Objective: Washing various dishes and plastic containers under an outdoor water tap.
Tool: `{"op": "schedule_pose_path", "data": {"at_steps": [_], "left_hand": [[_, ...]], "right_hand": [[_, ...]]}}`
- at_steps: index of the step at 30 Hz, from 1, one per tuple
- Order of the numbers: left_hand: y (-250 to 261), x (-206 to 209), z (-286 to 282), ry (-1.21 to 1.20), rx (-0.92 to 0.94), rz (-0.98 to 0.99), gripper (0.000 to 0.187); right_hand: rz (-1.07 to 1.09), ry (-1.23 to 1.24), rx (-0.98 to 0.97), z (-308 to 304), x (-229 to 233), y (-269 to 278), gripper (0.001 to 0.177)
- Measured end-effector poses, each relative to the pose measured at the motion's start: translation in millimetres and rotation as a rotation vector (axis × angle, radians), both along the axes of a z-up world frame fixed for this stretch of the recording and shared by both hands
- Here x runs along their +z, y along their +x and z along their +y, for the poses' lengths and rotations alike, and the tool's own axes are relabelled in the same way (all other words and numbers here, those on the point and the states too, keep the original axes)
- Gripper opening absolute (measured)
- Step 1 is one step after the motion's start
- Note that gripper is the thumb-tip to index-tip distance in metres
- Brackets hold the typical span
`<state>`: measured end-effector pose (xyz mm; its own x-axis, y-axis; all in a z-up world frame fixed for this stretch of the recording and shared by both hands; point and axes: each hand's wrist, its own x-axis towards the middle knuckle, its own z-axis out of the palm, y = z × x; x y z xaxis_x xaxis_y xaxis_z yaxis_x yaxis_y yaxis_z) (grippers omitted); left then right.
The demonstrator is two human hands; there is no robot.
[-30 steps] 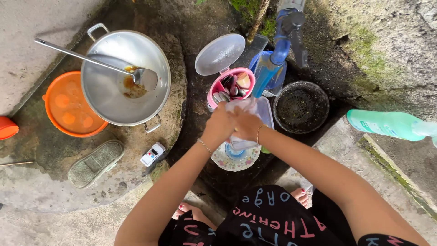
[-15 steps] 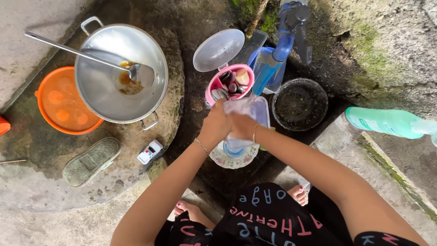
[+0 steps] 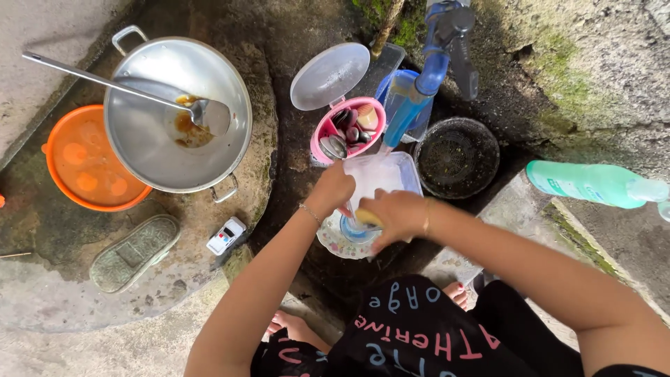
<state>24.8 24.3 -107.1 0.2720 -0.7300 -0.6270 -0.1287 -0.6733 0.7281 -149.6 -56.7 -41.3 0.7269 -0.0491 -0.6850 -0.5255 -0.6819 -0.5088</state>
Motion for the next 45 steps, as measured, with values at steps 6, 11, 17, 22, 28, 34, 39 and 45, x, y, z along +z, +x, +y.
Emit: {"op": "schedule_pose_path", "data": {"at_steps": [6, 11, 17, 22, 28, 34, 39, 45], "left_hand": [[-9.1, 22.4, -35.2, 0.059, -0.159, -0.157, 0.037], [-39.5, -11.1, -76.7, -0.271, -0.289, -0.366, 0.040], [-33.6, 34.7, -77.8, -0.648, 0.038, -0.006, 0.037], [-14.0, 73.6, -57.5, -0.519, -0.011, 0.052, 0.030], [15.2, 95.5, -30.8, -0.211, -0.305, -0.360, 0.045], [72.4, 112.8, -22.2, 0.493, -0.393, -0.232, 0.053], [73.8, 114.3, -6.4, 0.483, -0.385, -0.135, 0.037], [55.9, 151.4, 13.0, 0.078, -0.343, -0.775, 0.039]], "right_hand": [[-0.120, -0.090, 0.075, -13.0, 15.0, 3.7, 0.042], [0.040, 0.132, -0.095, -66.5, 48.9, 8.4, 0.046], [0.096, 0.573, -0.729, -103.8, 32.7, -11.9, 0.050], [0.109, 0.467, -0.670, -79.6, 23.9, -9.7, 0.056], [0.149, 0.471, -0.450, -32.2, 54.3, 43.3, 0.076], [-0.023, 0.355, -0.270, -8.2, 15.1, 81.2, 0.068], [0.007, 0.386, -0.209, -4.5, 46.3, 91.7, 0.061], [-0.111, 0.827, -0.620, -47.2, 47.7, 78.3, 0.051]]}}
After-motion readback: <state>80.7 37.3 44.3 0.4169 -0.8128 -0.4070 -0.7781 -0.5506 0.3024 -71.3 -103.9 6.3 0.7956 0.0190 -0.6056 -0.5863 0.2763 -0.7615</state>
